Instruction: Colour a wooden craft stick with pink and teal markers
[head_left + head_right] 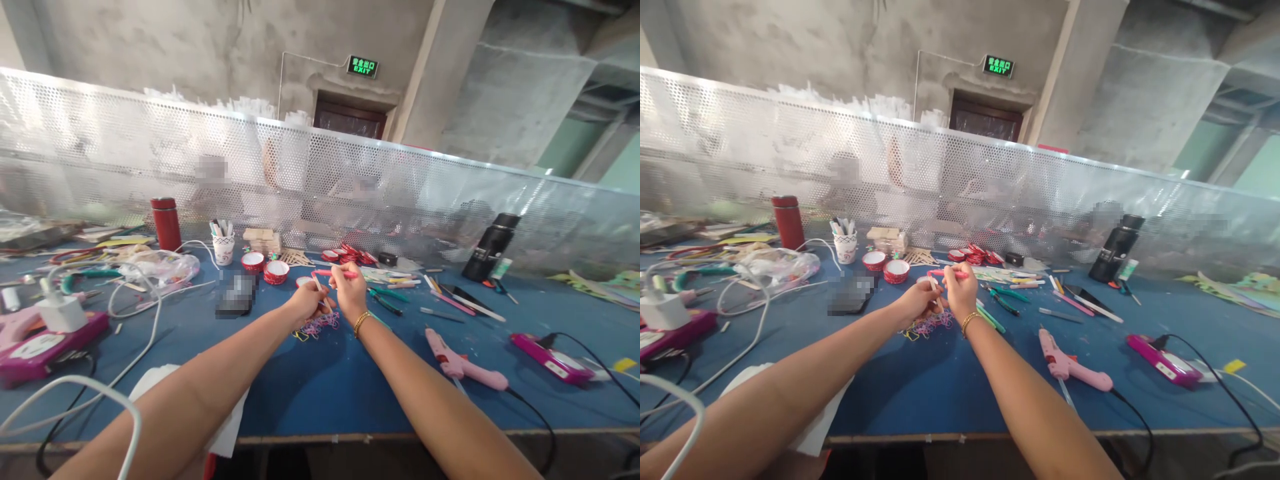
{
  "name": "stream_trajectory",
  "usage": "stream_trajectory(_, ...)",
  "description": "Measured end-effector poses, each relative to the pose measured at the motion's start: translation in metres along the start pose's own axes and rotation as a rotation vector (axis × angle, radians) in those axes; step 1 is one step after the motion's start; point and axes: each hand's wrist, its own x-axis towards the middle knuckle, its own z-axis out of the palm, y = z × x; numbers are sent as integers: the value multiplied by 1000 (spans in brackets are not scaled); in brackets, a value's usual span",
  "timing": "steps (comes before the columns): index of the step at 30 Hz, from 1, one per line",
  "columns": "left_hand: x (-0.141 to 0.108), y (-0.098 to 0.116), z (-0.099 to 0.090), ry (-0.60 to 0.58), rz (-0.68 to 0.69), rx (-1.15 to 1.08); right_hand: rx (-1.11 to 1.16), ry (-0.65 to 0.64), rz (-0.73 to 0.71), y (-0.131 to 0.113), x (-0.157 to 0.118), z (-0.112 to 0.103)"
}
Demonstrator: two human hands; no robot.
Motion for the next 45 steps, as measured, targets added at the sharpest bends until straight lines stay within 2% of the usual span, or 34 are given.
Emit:
stream_trajectory(7,-5,5,1,37,-31,6,22,-7,10,-2,0,1)
stream_trajectory(20,-3,4,1,9,-7,19,-77,-4,-18,-1,1,-1)
stream_trajectory(45,-2,3,1,17,7,58,-56,17,-20,1,3,-2)
